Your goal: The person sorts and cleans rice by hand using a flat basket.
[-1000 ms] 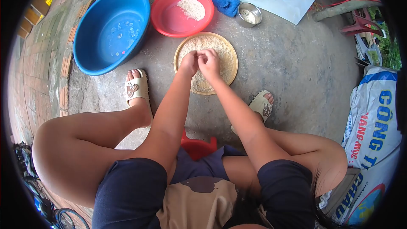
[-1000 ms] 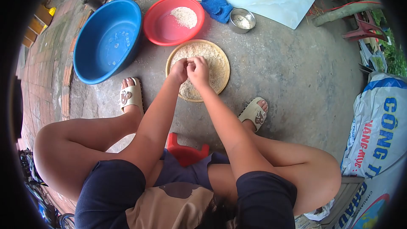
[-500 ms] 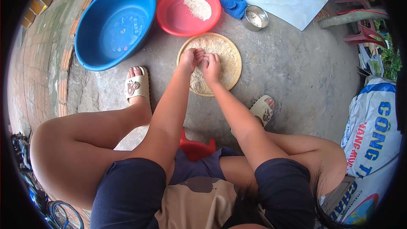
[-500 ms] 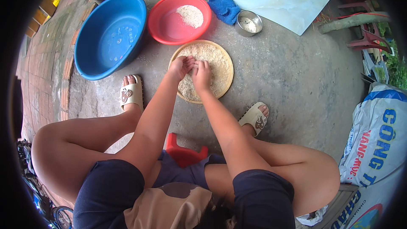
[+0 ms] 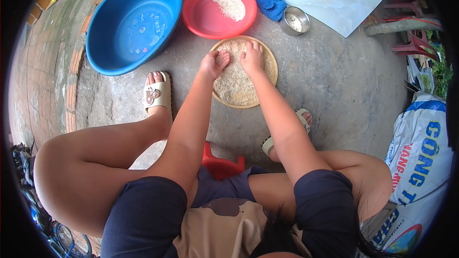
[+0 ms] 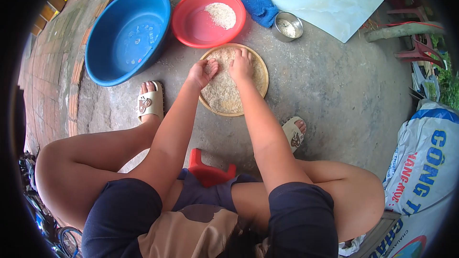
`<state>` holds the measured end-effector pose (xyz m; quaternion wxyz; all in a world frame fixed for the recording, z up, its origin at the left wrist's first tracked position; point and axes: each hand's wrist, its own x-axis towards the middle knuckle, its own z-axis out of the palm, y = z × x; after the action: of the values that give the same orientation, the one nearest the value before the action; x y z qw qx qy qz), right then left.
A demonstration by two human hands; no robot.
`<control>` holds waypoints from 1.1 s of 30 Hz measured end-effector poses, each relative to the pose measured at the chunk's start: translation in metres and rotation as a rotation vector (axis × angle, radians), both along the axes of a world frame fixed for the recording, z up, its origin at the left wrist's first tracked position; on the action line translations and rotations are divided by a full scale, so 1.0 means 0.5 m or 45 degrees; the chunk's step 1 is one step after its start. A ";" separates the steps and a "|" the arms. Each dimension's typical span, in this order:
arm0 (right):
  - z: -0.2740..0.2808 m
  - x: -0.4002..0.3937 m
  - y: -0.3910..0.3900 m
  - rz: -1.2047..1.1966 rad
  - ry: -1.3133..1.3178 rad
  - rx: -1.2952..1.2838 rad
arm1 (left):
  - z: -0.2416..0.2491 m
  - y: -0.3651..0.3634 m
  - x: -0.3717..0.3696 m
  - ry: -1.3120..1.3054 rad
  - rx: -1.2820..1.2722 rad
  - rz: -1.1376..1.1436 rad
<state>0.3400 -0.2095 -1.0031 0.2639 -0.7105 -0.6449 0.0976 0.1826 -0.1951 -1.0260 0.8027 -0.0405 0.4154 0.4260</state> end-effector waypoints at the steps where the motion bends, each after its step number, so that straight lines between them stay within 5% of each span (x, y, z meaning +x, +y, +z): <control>1: -0.004 0.008 -0.005 0.131 -0.063 0.015 | 0.001 -0.001 0.002 0.059 0.028 -0.045; 6: -0.033 -0.023 -0.014 0.016 0.156 -0.128 | 0.007 0.004 0.015 0.138 0.036 -0.122; 8: -0.047 -0.066 -0.021 -0.203 0.643 0.090 | 0.007 0.007 0.023 0.193 0.009 -0.072; 12: 0.002 -0.131 -0.051 -0.008 0.724 0.018 | -0.033 0.024 0.014 0.027 0.026 -0.137; 14: 0.008 -0.135 -0.055 0.294 0.502 0.252 | -0.043 0.022 0.007 0.017 0.022 -0.160; 17: 0.040 -0.084 -0.067 0.293 0.277 0.280 | 0.008 0.009 0.011 0.061 -0.046 -0.101; 25: 0.008 0.088 -0.179 0.601 -0.260 -0.055 | -0.016 0.012 0.019 0.168 -0.002 -0.169; 31: -0.001 0.027 -0.132 -0.010 0.439 -0.030 | 0.025 0.001 0.029 0.209 0.038 -0.258; 33: 0.055 0.006 -0.104 0.001 0.502 0.066 | 0.040 -0.008 0.040 0.009 0.042 -0.341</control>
<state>0.3430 -0.2613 -0.9757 0.4032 -0.6705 -0.5833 0.2184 0.2027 -0.1990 -1.0062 0.8514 0.0300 0.4130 0.3219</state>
